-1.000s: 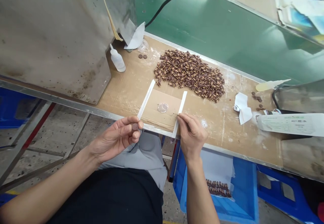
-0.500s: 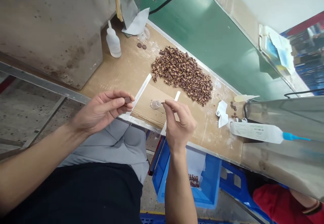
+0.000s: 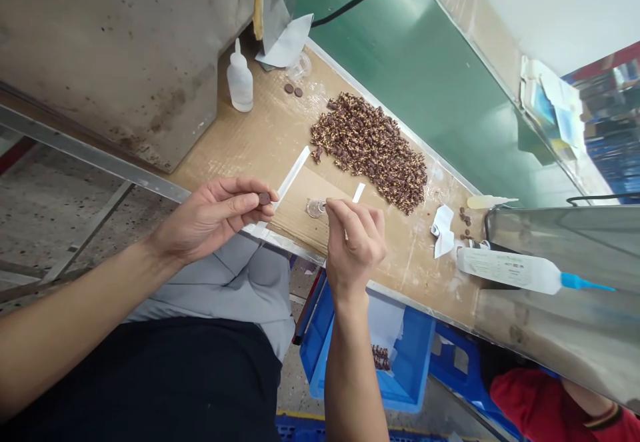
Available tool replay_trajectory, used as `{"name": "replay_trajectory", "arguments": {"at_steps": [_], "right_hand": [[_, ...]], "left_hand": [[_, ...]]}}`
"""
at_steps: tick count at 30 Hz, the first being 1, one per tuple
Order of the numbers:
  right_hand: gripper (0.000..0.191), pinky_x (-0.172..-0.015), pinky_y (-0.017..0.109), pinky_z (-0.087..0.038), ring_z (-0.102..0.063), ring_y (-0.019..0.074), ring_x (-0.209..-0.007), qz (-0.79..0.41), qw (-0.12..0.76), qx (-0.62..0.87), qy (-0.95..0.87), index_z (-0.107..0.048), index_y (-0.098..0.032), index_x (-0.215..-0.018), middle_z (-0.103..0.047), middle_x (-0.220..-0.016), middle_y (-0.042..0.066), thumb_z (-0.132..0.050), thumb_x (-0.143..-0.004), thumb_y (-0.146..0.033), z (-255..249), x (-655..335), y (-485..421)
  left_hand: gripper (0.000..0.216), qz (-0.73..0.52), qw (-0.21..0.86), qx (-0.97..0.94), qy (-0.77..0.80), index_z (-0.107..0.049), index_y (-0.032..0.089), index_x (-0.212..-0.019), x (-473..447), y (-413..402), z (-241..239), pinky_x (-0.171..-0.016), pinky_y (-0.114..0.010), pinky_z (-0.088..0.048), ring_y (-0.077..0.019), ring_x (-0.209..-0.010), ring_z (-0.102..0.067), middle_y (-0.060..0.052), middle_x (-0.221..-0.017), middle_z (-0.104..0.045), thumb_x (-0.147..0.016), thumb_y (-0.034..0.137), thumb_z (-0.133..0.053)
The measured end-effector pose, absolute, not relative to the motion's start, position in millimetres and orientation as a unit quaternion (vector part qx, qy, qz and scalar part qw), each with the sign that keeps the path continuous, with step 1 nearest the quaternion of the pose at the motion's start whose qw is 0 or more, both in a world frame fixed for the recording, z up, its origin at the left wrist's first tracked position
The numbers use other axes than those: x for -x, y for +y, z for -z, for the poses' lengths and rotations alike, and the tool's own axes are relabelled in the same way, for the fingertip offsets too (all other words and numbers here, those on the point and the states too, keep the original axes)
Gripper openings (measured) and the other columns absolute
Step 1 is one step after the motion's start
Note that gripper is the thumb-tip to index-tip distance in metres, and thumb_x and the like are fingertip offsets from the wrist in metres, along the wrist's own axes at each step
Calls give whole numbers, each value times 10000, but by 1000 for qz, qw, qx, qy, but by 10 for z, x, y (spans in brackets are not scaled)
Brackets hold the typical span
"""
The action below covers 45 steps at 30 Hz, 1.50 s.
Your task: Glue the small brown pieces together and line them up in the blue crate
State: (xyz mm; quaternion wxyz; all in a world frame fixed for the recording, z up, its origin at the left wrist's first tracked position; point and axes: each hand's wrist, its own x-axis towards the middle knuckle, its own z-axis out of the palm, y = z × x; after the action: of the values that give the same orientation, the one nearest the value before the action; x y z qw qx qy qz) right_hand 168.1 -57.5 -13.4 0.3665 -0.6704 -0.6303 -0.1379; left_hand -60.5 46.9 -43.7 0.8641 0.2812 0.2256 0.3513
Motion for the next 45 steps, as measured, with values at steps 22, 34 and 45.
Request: {"name": "replay_trajectory", "arguments": {"at_steps": [22, 34, 45], "right_hand": [[102, -893, 417, -645, -819, 248, -941, 91, 390, 705, -585, -880, -261, -1125, -916, -1047, 43, -787, -1165, -269, 170, -1604, -588], [135, -890, 417, -624, -806, 245, -927, 86, 385, 710, -583, -883, -266, -1112, -916, -1043, 41, -767, -1173, -298, 196, -1604, -584], [74, -905, 449, -643, -822, 253, -939, 128, 402, 698, -579, -886, -284, -1122, -911, -1043, 20, -820, -1146, -263, 108, -1697, -632]], "left_hand": [[159, -348, 866, -277, 227, -964, 171, -1115, 614, 471, 440, -975, -279, -733, -187, -963, -883, -109, -1175, -930, -977, 244, -993], [163, -348, 865, -281, 227, -964, 167, -1121, 614, 471, 451, -966, -271, -730, -192, -975, -883, -114, -1180, -927, -981, 244, -995], [130, -351, 865, -281, 222, -967, 176, -1119, 617, 470, 449, -970, -257, -733, -187, -985, -887, -109, -1172, -928, -1001, 230, -969]]}}
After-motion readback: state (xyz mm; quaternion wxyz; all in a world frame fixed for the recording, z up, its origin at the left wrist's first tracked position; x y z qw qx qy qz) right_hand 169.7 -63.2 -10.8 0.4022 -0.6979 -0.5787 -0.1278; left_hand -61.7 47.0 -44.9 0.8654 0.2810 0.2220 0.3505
